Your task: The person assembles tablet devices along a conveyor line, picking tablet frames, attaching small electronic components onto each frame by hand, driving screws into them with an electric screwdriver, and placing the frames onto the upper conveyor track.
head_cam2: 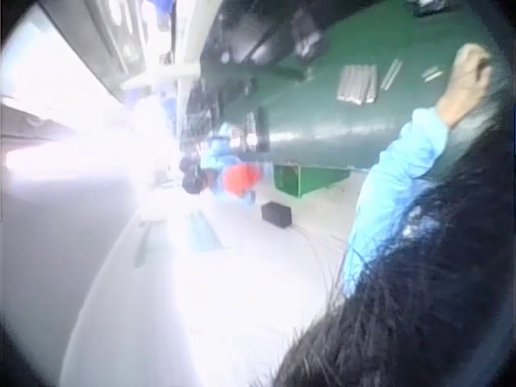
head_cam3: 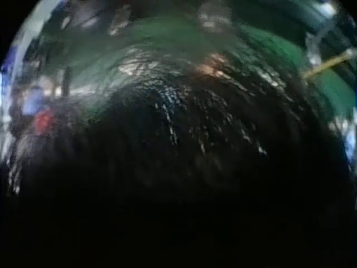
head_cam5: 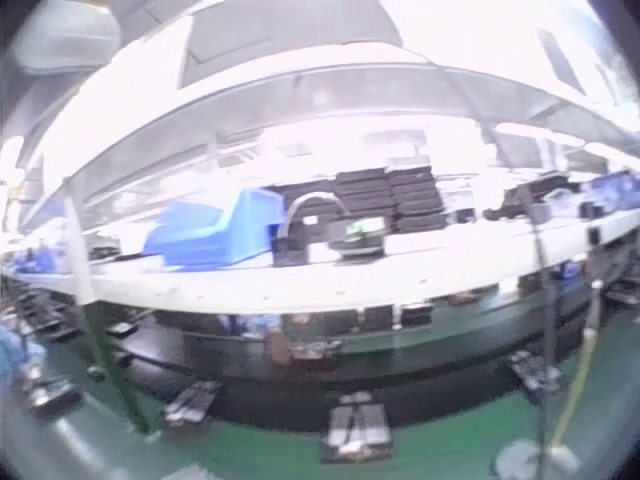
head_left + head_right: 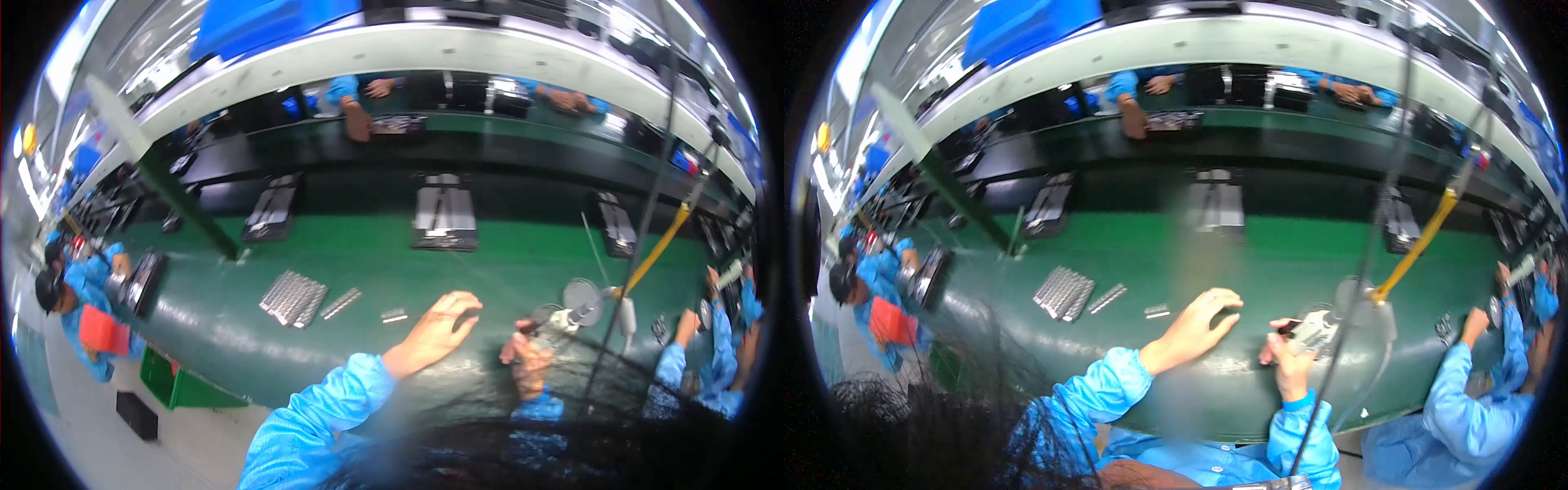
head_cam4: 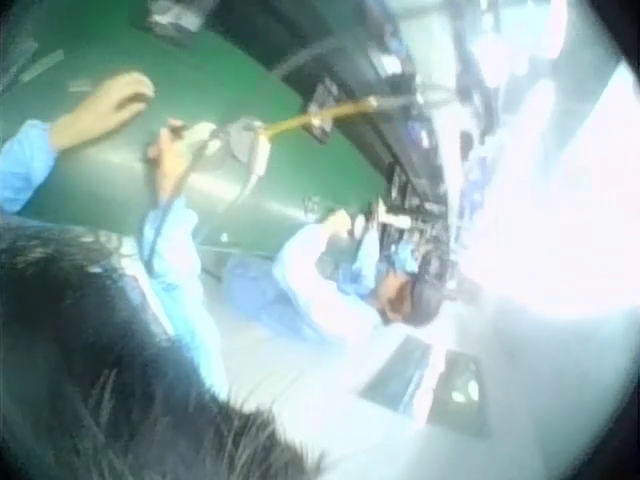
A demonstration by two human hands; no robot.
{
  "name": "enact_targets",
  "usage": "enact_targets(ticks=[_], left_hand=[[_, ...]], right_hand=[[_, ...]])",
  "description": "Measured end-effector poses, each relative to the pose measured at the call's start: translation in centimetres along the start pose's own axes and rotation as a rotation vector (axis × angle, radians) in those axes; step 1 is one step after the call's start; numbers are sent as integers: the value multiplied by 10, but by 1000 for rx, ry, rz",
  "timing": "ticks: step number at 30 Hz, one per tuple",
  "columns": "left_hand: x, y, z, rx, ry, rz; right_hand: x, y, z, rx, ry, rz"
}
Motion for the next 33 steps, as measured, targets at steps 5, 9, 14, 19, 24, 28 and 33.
enact_targets(ticks=[5, 9, 14, 19, 24, 28, 33], left_hand=[[40, 140, 88, 138, -47, -42], [33, 223, 169, 193, 103, 50], [-2, 280, 263, 205, 47, 319], [25, 292, 302, 209, 491, 15], [35, 293, 325, 145, 651, 47], [25, 297, 324, 49, 22, -98], [33, 320, 314, -175, -570, -511]], right_hand=[[-5, 5, 6, 228, 68, 10], [15, 1, -2, 270, -155, 51], [22, -10, -28, 216, -448, -309], [-30, 34, -4, 358, -192, -215], [-40, 37, -21, 187, -119, -190], [-40, 42, -35, 11, -79, -186], [-24, 38, -29, -149, -31, -194]])
Point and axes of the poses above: each hand's wrist, its own y-axis towards the middle knuckle, its own z-axis out of the palm, x = y × z, the point moved 1 cm from there along y, towards the middle knuckle, and after that the axes turned 3 degrees about -z, right-handed, at the moved point
